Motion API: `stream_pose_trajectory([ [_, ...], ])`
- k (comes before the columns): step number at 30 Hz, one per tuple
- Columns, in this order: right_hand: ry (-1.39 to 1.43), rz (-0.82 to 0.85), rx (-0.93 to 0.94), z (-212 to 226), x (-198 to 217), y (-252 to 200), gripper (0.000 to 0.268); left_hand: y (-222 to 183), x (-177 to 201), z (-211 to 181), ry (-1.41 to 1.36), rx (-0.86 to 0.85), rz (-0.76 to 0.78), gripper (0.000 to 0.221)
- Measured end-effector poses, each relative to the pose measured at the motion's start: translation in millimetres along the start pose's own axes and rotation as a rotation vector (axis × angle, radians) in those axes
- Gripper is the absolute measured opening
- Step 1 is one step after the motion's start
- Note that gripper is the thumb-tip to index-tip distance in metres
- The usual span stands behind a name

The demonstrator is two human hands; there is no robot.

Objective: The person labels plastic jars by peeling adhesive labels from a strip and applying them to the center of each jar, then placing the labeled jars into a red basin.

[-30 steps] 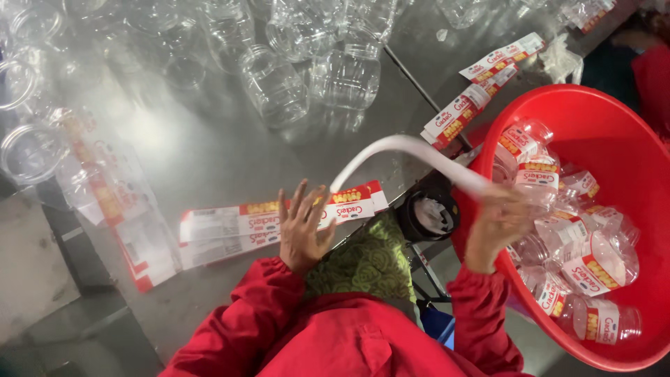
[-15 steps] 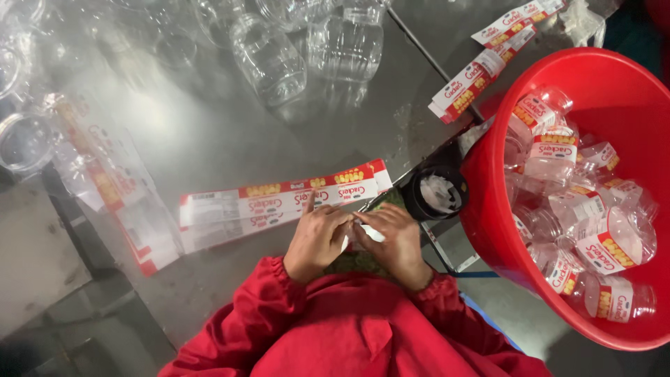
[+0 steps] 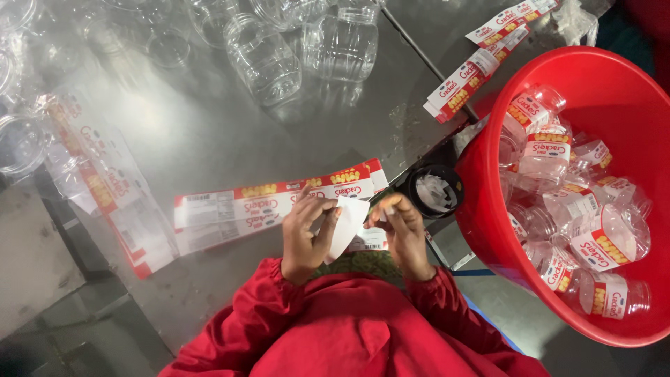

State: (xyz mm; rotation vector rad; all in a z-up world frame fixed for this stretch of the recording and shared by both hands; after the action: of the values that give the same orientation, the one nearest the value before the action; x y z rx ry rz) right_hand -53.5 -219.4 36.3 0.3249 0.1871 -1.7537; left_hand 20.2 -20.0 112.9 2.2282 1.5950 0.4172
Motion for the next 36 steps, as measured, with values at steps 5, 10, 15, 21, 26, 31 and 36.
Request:
stream_pose_trajectory([
  [5,-0.803,0.160,0.445,37.4,-54.0,-16.8,0.047,-21.5,-8.4,17.7,-0.061,-0.138,-0.109,0.007],
  [10,-0.513,-0.043,-0.135,-29.0,-17.0,-9.7,0.024,-12.2,-8.8,60.8,-0.757,0.325,-0.321,0.034],
  [15,-0.938,0.062,-0.559,-31.1,22.0,-7.7,0.024,2.5,-13.8,-33.2,-0.064,-0.062,0.134,0.049],
  [21,-1.220,0.557,0.138,14.9,-34.5,-0.2,0.018,-4.9,-22.7,16.0,0.381,0.216,0.703,0.016],
  [26,-1.238,-0.005,-0.202,53.8,51.6,8.9,0.013,11.4,72.6,17.6,0.508,0.269,0.170,0.017],
  [31,-0.847,0.124,-0.140,32.8,25.2,5.4,0.013,10.6,21.6,-1.5,0.184,0.137,0.209,0.035],
  [36,-0.898,0.171,-0.071,30.9,-21.0,3.6,0.012,-11.0,-23.6,24.6,-0.203,0.376,0.487,0.019],
])
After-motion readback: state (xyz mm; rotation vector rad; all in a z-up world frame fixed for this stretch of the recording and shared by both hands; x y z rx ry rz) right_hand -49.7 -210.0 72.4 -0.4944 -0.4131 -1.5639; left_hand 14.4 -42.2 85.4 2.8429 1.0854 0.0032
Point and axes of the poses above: each hand's wrist, its own y-axis towards the middle knuckle, its own x-axis out of the back of the hand, z = x × y, the point moved 7 cm from there along y, towards the middle knuckle, and after that the axes turned 11 degrees about -y, right-handed, at the moved point
